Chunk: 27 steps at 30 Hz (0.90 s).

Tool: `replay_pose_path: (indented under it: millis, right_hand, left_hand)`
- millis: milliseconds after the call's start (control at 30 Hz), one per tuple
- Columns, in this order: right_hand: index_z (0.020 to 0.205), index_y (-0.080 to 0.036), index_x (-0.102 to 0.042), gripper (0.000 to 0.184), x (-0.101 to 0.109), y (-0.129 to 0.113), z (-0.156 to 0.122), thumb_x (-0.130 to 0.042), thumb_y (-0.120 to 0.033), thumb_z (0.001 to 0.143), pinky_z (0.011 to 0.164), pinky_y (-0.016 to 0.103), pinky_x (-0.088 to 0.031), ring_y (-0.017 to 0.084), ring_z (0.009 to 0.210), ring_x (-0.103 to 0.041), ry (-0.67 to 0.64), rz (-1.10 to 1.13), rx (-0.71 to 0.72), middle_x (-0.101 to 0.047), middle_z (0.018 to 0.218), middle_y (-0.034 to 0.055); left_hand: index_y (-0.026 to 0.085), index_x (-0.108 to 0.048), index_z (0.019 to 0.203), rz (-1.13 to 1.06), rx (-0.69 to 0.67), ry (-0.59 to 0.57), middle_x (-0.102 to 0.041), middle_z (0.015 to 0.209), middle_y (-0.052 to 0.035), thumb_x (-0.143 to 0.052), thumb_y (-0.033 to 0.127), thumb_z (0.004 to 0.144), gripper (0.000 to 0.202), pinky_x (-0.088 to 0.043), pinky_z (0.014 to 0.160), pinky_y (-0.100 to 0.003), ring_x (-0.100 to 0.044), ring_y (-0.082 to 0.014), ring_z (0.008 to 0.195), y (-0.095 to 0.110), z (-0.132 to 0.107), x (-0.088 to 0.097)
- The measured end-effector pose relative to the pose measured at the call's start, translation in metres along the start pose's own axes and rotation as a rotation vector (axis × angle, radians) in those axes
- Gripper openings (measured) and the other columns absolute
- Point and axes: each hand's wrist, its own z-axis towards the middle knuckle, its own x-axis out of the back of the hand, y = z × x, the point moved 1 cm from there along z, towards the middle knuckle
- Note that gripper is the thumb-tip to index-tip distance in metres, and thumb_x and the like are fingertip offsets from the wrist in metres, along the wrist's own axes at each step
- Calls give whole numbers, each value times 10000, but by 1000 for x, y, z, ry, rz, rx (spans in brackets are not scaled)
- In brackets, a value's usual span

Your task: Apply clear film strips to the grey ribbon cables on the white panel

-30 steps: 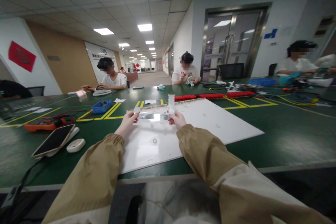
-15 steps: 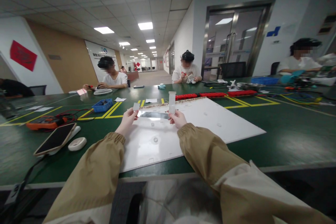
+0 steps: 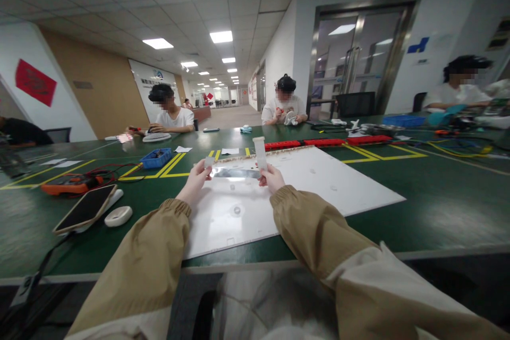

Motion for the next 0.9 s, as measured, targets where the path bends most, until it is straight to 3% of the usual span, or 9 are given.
replay_pose_path:
  millis: [133, 367, 700, 900]
  right_hand:
    - [1106, -94, -618, 370, 1, 0, 1, -431, -101, 787, 346, 152, -382, 72, 322, -474, -5, -2, -8, -509, 430, -51]
    - [946, -113, -662, 269, 1, 2, 5, -489, -124, 740, 328, 145, -351, 71, 316, -468, -18, -16, -25, -503, 416, -50]
    - [966, -107, -646, 293, 1, 2, 4, -465, -126, 737, 332, 150, -354, 78, 317, -478, 17, -30, -60, -510, 423, -40]
    - [970, -107, -653, 288, 0, 1, 5, -476, -150, 747, 329, 158, -353, 80, 304, -457, 12, -33, -61, -503, 418, -40]
  left_hand:
    - [175, -634, 915, -10, 12, -10, -573, 779, -10, -652, 361, 625, 345, -433, 533, -205, -498, -115, 638, 2, 0, -1]
    - [162, -677, 781, -18, 35, -35, -529, 679, 1, -658, 334, 596, 254, -444, 546, -227, -483, -109, 588, 7, -2, 1]
    - [145, -648, 983, 8, 67, -43, -544, 700, 9, -671, 418, 612, 461, -453, 535, -241, -484, -81, 502, -2, 1, 0]
    - [143, -622, 974, 75, 34, -36, -522, 647, 18, -623, 403, 649, 416, -431, 519, -223, -491, -96, 524, -2, 0, -1]
